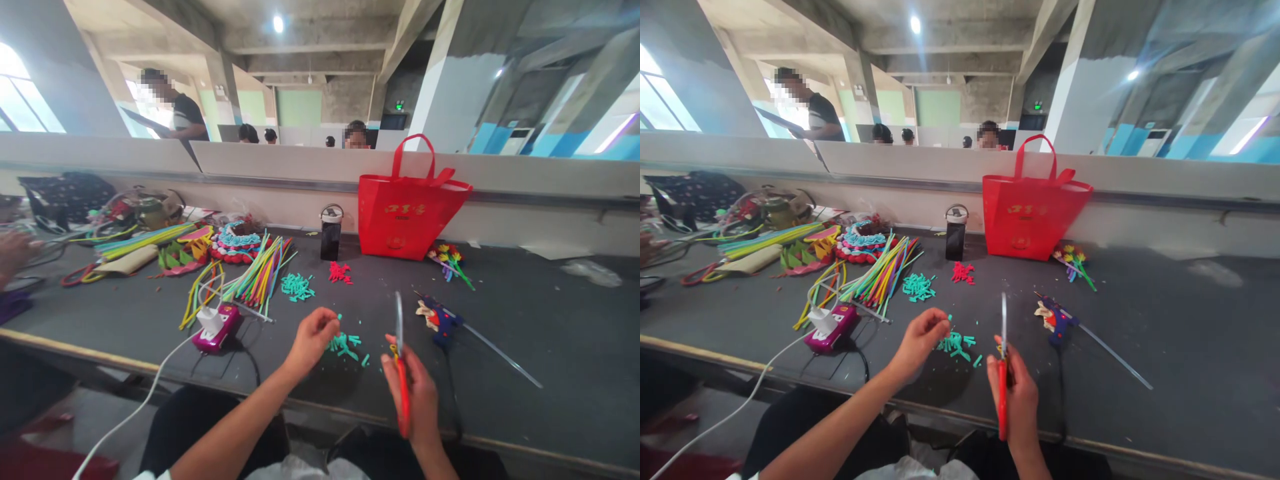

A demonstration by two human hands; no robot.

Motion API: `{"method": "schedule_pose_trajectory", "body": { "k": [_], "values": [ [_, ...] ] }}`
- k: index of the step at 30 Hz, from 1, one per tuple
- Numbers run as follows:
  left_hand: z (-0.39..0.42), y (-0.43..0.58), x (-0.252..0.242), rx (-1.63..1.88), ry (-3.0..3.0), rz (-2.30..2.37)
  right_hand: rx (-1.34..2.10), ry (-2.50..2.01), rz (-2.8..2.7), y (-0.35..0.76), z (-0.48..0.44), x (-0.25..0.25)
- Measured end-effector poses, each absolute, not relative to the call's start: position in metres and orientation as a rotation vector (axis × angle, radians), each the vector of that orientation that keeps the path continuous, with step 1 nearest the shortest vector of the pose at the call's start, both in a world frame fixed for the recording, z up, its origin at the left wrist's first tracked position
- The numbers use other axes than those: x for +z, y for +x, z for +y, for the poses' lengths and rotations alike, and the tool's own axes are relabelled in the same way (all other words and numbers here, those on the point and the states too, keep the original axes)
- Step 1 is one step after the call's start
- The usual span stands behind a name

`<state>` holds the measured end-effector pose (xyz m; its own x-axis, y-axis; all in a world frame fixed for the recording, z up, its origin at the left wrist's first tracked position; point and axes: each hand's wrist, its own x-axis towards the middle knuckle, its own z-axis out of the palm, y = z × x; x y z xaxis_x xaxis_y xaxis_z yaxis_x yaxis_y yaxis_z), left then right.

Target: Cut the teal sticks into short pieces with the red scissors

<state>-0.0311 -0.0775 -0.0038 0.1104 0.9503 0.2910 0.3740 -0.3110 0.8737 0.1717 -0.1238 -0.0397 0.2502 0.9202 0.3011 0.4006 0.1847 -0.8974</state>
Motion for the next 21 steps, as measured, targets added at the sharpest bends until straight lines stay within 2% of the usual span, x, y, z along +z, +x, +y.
{"method": "schedule_pose_trajectory", "body": {
  "k": [3,6,21],
  "values": [
    [-0.084,-0.029,0.010,1.382,1.205,1.122,0.444,-1.356,-1.591,0.158,-0.123,-0.044],
    [-0.093,-0.025,0.025,1.434,0.828,0.925,0.342,-1.313,-1.742,0.144,-0.125,-0.045],
    [-0.116,-0.019,0.036,1.371,0.752,0.833,0.174,-1.314,-1.868,0.132,-0.126,-0.038]
  ]
}}
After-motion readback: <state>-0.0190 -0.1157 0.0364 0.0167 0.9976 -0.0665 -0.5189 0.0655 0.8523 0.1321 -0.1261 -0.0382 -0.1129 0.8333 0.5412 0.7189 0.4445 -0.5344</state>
